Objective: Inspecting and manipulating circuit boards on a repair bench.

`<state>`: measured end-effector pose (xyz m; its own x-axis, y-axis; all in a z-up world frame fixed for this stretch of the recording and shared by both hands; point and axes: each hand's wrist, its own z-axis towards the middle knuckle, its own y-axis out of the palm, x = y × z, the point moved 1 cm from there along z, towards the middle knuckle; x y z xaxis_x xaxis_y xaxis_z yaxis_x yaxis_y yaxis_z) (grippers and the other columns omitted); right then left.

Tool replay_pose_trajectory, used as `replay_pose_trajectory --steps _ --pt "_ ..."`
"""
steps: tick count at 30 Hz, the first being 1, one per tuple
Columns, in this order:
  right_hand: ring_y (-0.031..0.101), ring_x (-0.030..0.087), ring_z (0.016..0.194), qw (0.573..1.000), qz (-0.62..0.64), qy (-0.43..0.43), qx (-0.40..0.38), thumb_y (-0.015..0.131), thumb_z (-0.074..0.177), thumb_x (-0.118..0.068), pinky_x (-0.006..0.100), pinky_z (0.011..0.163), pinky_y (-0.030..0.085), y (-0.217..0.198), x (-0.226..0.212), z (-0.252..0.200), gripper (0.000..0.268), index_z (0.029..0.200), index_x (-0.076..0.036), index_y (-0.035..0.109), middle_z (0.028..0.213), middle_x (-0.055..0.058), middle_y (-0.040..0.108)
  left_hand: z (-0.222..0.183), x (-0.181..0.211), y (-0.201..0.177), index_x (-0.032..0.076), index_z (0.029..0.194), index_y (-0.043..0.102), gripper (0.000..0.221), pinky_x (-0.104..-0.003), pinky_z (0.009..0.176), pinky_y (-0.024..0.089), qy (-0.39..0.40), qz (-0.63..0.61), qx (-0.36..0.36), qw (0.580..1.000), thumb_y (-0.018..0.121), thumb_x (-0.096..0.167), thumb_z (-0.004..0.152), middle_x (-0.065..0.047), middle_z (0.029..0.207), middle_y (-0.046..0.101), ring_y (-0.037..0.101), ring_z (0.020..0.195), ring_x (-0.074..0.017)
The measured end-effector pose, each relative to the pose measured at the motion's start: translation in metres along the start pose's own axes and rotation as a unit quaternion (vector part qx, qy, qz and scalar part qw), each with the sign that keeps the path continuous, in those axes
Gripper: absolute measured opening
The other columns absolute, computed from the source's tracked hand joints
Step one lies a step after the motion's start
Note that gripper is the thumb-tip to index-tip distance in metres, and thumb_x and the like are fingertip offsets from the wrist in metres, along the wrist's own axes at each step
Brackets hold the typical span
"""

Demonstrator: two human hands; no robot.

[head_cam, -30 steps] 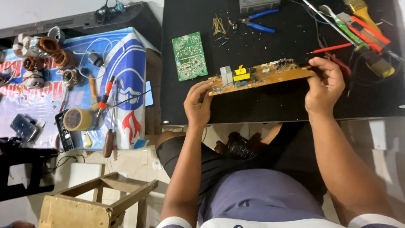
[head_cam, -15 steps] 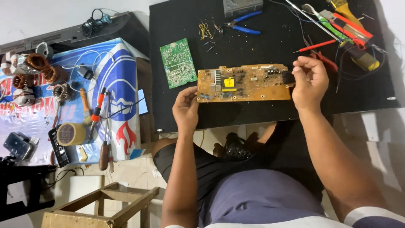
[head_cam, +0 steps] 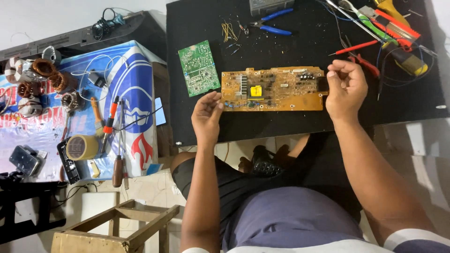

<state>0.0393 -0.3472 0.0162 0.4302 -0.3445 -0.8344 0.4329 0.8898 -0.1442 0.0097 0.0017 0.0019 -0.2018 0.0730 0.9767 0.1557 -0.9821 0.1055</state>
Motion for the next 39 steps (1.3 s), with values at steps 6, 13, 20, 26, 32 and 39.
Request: replay_pose_trajectory --steps 6,13,20,26,32,39 --pt "0.064 0.024 0.105 1.0 0.012 0.003 0.015 0.063 0.103 0.008 0.034 0.096 0.053 0.0 0.003 0.0 0.02 0.122 0.003 0.063 0.113 0.018 0.067 0.0 -0.005 -0.003 0.006 0.131 0.062 0.032 -0.036 0.098 0.063 0.015 0.007 -0.009 1.0 0.069 0.003 0.1 -0.011 0.126 0.068 0.067 0.115 -0.0225" --pt "0.057 0.015 0.092 0.999 0.037 0.001 0.035 0.066 0.101 0.009 0.029 0.087 0.053 0.0 0.011 0.0 0.02 0.12 0.003 0.066 0.105 0.012 0.066 0.001 -0.006 0.004 -0.004 0.124 0.067 0.041 -0.029 0.089 0.06 0.038 -0.025 0.035 0.998 0.074 -0.016 0.086 -0.015 0.111 0.074 0.07 0.096 -0.0146" --pt "0.058 0.016 0.092 0.999 0.024 -0.002 0.043 0.068 0.1 0.011 0.029 0.085 0.052 0.0 0.016 -0.001 0.021 0.12 0.003 0.066 0.106 0.013 0.065 0.002 -0.016 0.001 -0.004 0.124 0.067 0.041 -0.027 0.088 0.059 0.034 -0.045 0.038 0.998 0.074 -0.015 0.086 -0.014 0.111 0.074 0.07 0.096 -0.0141" --pt "0.057 0.015 0.089 0.999 -0.006 0.004 0.039 0.068 0.101 0.01 0.029 0.082 0.053 0.0 0.013 -0.001 0.02 0.119 0.002 0.065 0.104 0.011 0.065 0.0 -0.012 0.002 -0.005 0.12 0.066 0.039 -0.028 0.085 0.06 0.037 -0.052 0.037 0.997 0.073 -0.018 0.085 -0.016 0.111 0.073 0.069 0.095 -0.015" --pt "0.065 0.026 0.088 0.999 -0.039 0.007 0.03 0.068 0.103 0.008 0.036 0.078 0.054 0.0 0.006 0.0 0.015 0.117 0.003 0.067 0.099 0.016 0.067 0.0 -0.01 0.0 -0.004 0.118 0.063 0.037 -0.028 0.084 0.06 0.031 -0.066 0.041 0.996 0.072 -0.018 0.085 -0.016 0.112 0.072 0.069 0.096 -0.0155" --pt "0.064 0.023 0.091 0.999 -0.01 0.016 0.028 0.069 0.103 0.005 0.036 0.082 0.053 -0.005 0.003 -0.004 0.016 0.119 0.001 0.069 0.1 0.014 0.068 -0.001 0.001 0.005 -0.002 0.116 0.066 0.036 -0.029 0.084 0.058 0.037 -0.06 0.048 0.996 0.078 -0.014 0.084 -0.015 0.108 0.074 0.069 0.093 -0.016"
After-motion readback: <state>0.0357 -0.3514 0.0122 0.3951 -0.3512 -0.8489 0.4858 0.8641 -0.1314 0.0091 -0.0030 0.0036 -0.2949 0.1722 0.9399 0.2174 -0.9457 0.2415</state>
